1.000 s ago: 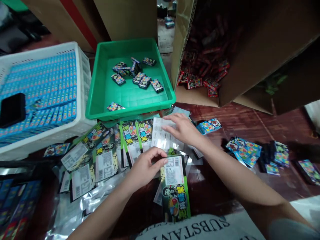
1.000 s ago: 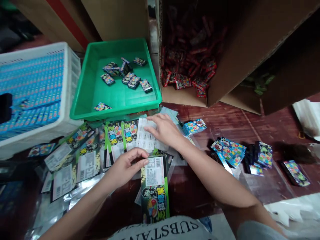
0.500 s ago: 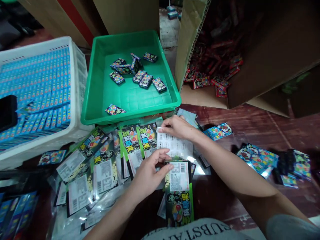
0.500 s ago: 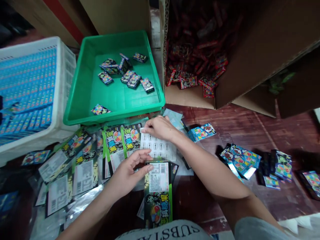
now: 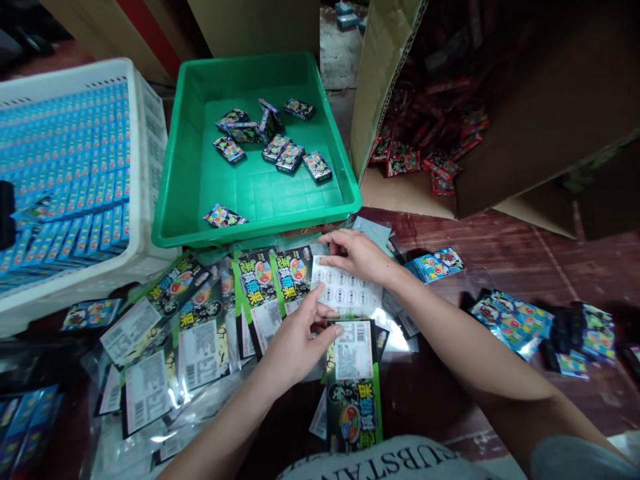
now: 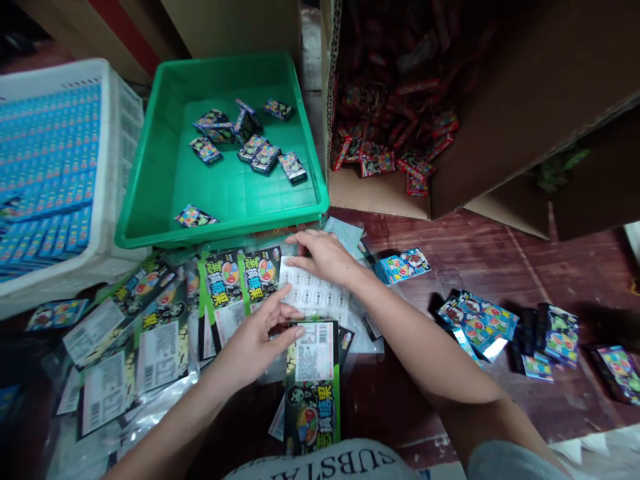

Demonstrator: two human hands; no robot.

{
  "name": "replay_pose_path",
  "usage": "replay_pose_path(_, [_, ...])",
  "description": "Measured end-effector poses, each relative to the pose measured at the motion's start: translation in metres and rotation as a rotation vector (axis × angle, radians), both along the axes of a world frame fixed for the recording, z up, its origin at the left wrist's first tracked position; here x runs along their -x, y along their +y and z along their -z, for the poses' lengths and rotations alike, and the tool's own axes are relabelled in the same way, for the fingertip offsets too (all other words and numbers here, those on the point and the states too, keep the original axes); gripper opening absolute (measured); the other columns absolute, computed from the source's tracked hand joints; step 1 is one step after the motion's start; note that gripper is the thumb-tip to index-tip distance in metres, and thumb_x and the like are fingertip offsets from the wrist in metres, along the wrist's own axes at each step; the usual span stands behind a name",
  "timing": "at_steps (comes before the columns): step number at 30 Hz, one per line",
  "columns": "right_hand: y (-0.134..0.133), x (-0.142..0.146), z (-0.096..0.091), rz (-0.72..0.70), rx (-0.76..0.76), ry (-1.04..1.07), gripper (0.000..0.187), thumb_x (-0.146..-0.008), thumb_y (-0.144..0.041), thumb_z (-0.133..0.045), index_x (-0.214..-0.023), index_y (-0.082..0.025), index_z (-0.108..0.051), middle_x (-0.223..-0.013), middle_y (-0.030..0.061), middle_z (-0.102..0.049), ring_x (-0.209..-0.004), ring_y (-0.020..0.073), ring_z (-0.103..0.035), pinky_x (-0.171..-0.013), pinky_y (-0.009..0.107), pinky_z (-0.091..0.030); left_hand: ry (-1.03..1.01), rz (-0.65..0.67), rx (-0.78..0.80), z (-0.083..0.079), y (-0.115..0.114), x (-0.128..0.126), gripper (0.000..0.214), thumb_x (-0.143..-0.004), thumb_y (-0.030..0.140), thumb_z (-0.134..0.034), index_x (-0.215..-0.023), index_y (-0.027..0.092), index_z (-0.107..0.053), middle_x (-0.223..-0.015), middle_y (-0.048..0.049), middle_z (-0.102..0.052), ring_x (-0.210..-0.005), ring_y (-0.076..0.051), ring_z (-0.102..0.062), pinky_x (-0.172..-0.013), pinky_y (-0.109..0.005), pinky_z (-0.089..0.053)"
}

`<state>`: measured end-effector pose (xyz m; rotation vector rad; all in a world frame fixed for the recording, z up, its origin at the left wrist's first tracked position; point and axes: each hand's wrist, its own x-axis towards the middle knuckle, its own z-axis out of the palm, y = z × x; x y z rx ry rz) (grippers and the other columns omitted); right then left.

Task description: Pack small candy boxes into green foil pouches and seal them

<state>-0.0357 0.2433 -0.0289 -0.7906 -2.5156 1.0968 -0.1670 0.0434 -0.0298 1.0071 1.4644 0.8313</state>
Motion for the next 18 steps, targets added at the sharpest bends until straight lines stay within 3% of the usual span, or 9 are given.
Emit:
replay_pose_path(6, [-0.0018,0.0003,-0.0061,-0.045,-0.070,-0.021,0.010,-0.097,-0.033,-0.068,-0.093,-0.025,-0.072,-0.097,0.0000,-0.069,-0.099,0.0196,-0.062,-0.087,0.034,-0.036,0.059,0.003,-0.010,0.0030,0.0011,-0.0006,0.078,-0.089,0.037,-0.071,-0.157,0.025,-0.034,-0.114,-0.0101,-0.069,-0.106,-0.027,-0.068,-0.100,-0.050,-0.053])
replay_pose_path(12, [-0.0040,-0.0017,-0.0082,-0.013,-0.035,-0.074,0.024,-0.095,-0.034,-0.071,-0.117,-0.025,-0.069,-0.096,0.0000,-0.070,-0.094,0.0186,-0.063,-0.081,0.033,-0.033,0.067,0.009,-0.007,0.0063,0.0016,-0.0004,0.080,-0.089,0.039,-0.071,-0.158,0.023,-0.034,-0.116,-0.0101,-0.069,-0.108,-0.027,-0.068,-0.100,-0.048,-0.053])
replay_pose_path(16, [-0.0049,-0.0005,-0.0057,0.005,-0.066,-0.102,0.008,-0.095,-0.032,-0.071,-0.098,-0.025,-0.073,-0.095,-0.0012,-0.071,-0.095,0.0182,-0.063,-0.082,0.033,-0.031,0.067,0.006,-0.013,0.0042,0.0022,-0.0013,0.078,-0.089,0.038,-0.071,-0.157,0.023,-0.036,-0.115,-0.0104,-0.069,-0.107,-0.027,-0.069,-0.100,-0.049,-0.053])
replay_pose_path(18, [-0.0052,-0.0008,-0.0050,0.040,-0.058,-0.087,0.011,-0.094,-0.033,-0.072,-0.102,-0.025,-0.072,-0.095,-0.0016,-0.071,-0.093,0.0178,-0.064,-0.081,0.033,-0.031,0.080,0.007,-0.005,0.0013,0.0032,-0.0017,0.077,-0.088,0.037,-0.071,-0.156,0.023,-0.037,-0.114,-0.0103,-0.070,-0.107,-0.028,-0.069,-0.100,-0.049,-0.053])
